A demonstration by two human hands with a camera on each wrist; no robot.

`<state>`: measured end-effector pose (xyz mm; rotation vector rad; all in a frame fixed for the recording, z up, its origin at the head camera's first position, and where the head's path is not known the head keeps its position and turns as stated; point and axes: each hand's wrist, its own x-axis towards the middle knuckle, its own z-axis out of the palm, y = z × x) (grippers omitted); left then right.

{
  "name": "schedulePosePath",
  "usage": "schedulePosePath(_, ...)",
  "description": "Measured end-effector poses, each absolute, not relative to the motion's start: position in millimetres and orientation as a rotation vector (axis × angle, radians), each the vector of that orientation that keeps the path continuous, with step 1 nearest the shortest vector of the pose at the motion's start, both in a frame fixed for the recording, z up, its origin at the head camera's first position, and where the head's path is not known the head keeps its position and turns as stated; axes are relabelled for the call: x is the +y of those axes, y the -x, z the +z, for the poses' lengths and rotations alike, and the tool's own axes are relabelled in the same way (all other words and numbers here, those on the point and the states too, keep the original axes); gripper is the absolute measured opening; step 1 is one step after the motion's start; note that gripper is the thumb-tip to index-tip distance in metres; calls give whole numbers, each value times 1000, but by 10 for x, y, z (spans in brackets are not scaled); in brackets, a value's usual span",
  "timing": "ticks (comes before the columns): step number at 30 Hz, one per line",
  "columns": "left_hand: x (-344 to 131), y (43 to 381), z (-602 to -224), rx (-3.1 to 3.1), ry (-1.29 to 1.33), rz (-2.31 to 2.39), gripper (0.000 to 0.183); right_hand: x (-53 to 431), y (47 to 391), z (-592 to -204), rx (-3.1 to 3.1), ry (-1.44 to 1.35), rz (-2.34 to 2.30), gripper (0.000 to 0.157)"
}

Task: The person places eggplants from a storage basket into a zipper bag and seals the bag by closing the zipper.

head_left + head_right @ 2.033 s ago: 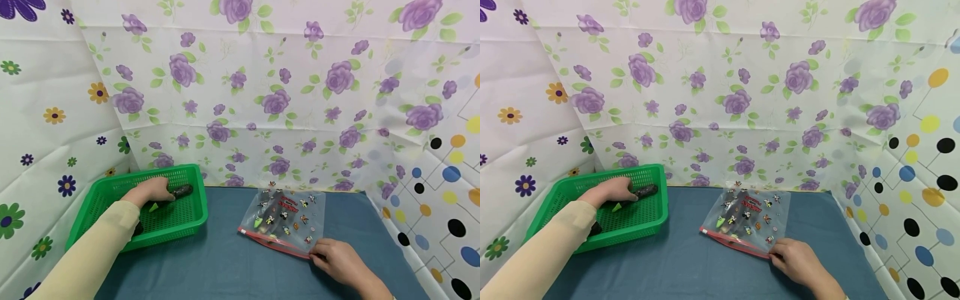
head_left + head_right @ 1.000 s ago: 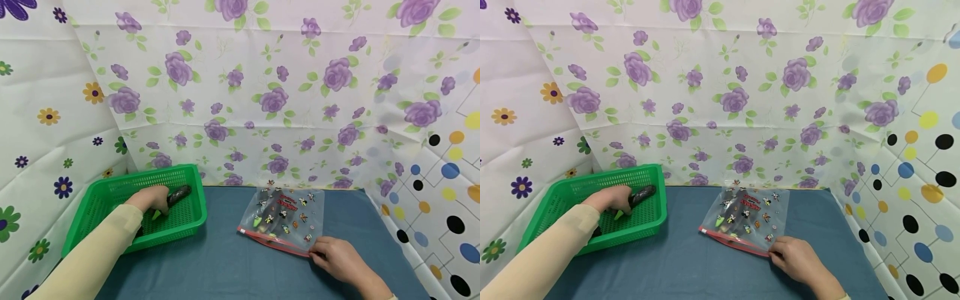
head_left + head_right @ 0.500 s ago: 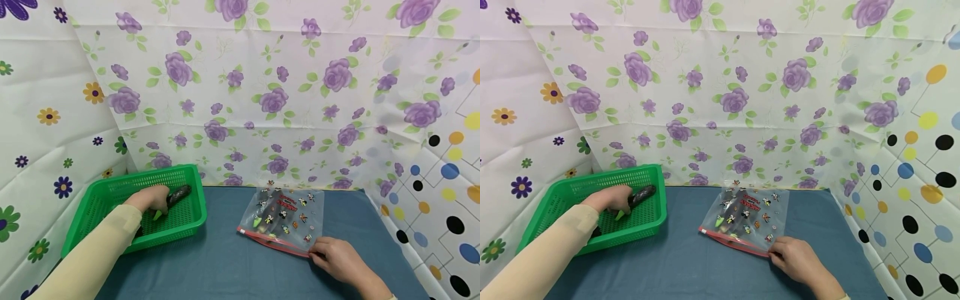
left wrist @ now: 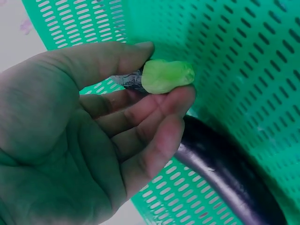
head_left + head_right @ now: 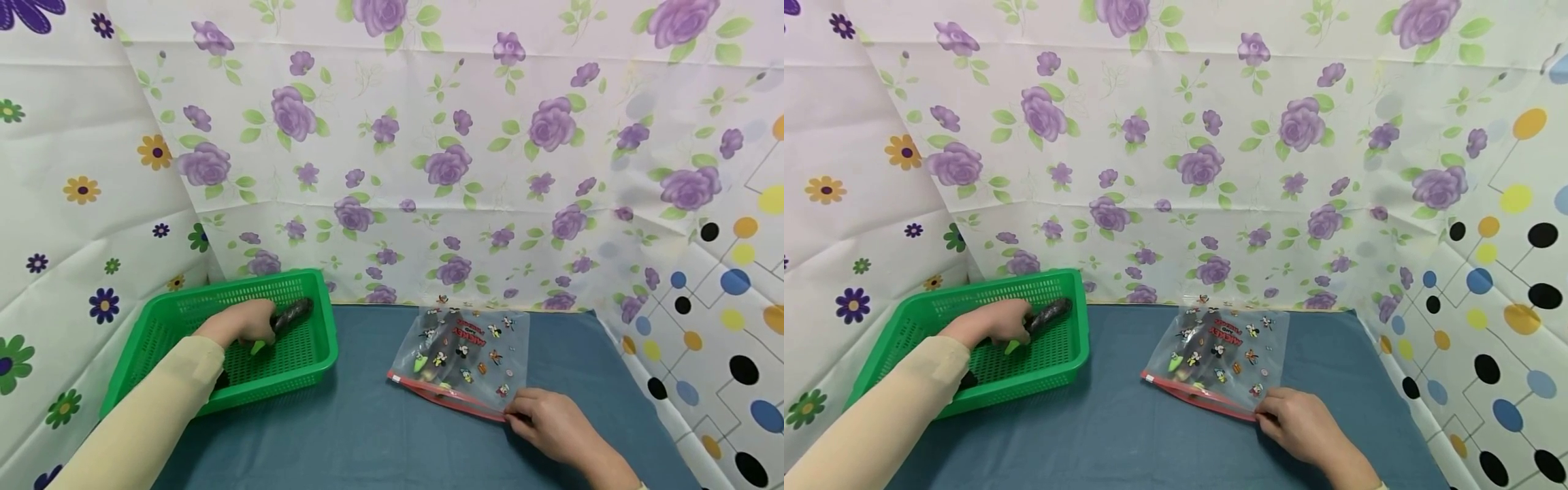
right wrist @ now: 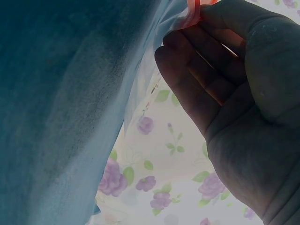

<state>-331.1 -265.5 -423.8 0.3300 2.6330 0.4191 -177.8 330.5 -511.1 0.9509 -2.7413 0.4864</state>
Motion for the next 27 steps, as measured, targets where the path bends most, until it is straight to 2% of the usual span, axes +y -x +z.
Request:
schedulePosePath(3,-2645,3282,-4179,2646,-355,423,14,3306,1776,-5117,-2741,-952,489,16)
schedulePosePath(10,-2656,3272,-4073,2656,-390,518,51,3307,1775,-5119,-2756,-952,486,15)
schedulePosePath(13,-2656,3270,-4045,2670,-407,531,57,3308,1774,-5116,-2758,-952,487,15)
schedulePosePath(27,-2610,3175,-3901,2718,-421,584,66,3305,1783,-5110,-2762,-950,495,16)
